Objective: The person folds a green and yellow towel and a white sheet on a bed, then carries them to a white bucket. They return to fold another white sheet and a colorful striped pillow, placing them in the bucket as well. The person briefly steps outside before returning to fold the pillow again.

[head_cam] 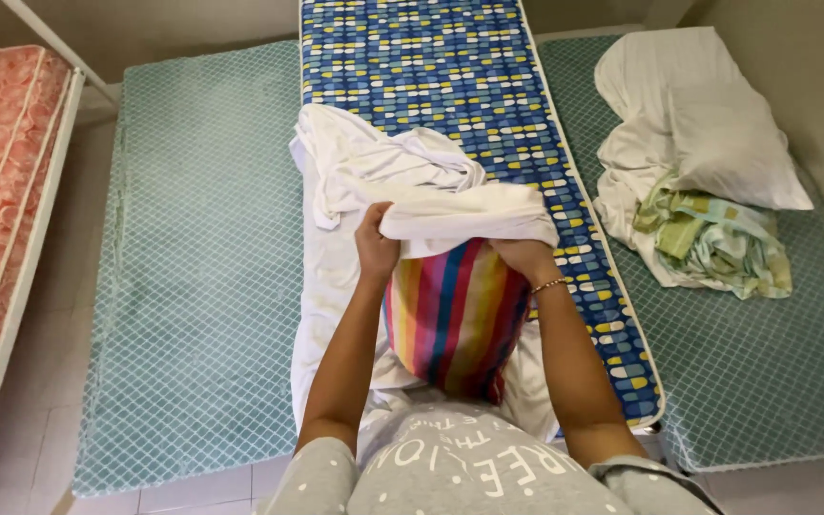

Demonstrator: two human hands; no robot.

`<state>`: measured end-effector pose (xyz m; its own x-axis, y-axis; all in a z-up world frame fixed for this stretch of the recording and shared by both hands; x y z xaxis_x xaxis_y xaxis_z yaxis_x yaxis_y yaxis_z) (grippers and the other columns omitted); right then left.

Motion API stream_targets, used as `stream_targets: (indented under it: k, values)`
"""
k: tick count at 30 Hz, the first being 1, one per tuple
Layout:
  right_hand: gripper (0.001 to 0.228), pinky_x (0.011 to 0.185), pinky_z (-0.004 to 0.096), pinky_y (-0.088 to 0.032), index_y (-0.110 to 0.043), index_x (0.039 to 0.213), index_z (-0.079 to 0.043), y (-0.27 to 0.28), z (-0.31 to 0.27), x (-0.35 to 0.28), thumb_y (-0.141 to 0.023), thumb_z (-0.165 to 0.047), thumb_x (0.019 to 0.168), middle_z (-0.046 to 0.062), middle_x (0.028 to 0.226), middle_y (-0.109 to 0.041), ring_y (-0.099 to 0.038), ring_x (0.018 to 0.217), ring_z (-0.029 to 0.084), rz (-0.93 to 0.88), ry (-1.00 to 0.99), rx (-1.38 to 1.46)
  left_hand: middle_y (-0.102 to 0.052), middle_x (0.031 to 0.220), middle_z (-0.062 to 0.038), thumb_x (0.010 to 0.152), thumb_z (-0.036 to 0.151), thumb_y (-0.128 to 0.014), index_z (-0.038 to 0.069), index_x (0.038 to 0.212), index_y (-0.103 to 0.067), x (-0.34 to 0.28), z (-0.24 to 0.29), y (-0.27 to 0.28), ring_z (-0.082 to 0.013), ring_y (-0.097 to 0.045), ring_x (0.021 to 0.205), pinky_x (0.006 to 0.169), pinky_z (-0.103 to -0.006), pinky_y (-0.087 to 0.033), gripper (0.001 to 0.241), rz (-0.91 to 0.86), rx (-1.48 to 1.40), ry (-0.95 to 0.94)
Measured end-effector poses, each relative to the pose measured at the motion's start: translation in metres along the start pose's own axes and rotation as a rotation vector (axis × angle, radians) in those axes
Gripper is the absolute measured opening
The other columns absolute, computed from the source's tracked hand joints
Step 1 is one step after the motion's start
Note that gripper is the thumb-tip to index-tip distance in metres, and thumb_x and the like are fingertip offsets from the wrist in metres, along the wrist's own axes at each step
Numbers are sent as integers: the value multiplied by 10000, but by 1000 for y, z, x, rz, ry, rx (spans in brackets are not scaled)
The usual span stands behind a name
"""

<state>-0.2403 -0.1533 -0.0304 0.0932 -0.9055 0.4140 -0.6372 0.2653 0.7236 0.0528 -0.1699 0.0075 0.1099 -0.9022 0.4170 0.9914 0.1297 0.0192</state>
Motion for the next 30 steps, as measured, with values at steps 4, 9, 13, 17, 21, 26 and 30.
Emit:
stream_targets:
  k: [4,9,13,17,21,26,30]
  values:
    - [333,947,344,-507,-761,1121,-60,14,-13,-31,-690,-306,908,72,1117,-764,-661,1045,208,-317,-129,241,-745,1019,-107,913,40,-639,-3,1108,-664,17,-4,3,-178,-690,955,882,-304,-536,201,152,72,4]
    - [366,752,263,-478,-791,1049,10,-3,-13,-64,-759,-342,951,-3,925,-719,-563,851,62,-653,-379,501,-657,1185,-190,954,96,-609,-18,1237,-583,41,-59,14,-255,-641,1081,946,-361,-501,306,224,156,25]
    - [347,787,247,-492,-752,1131,-3,17,-20,-67,-750,-294,943,-17,990,-730,-589,899,56,-510,-365,576,-726,1232,-164,1028,176,-536,20,1281,-630,66,-147,27,-247,-677,1145,980,-350,-518,312,31,160,193]
    - [347,836,227,-528,-736,1217,-40,41,16,-78,-732,-221,922,-2,1086,-759,-638,946,61,-299,-371,704,-654,1322,-138,1028,290,-495,73,1354,-617,44,-162,71,-257,-660,1151,958,-419,-526,411,203,-151,668]
    - [321,818,290,-502,-780,1208,27,29,141,-112,-695,-232,1039,99,989,-713,-595,919,156,67,-542,728,-626,1343,-126,989,379,-453,61,1395,-581,1,-202,112,-267,-655,1136,937,-448,-541,532,431,-635,999]
    - [387,968,348,-479,-659,1354,-1,14,148,-100,-631,-243,1053,173,1237,-653,-596,1138,242,180,-329,373,-702,1256,-137,981,386,-424,2,1346,-585,2,-135,80,-291,-689,1127,953,-437,-570,554,174,-883,782]
    - [426,1054,448,-473,-677,1356,-32,-7,124,-88,-679,-265,1000,313,1390,-593,-573,1244,389,184,7,-180,-688,1239,-109,1022,357,-460,19,1348,-572,9,-66,55,-261,-668,1124,953,-423,-562,483,112,-787,614]
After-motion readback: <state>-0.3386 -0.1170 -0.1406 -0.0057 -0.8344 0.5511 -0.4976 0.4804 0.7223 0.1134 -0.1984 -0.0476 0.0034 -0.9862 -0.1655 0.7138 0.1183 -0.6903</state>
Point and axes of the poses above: each hand's wrist, its own x-axis towards the middle knuckle, its own y-axis out of the back of the hand, z = x × y, the point moved 7 cm from there along x, towards the middle knuckle
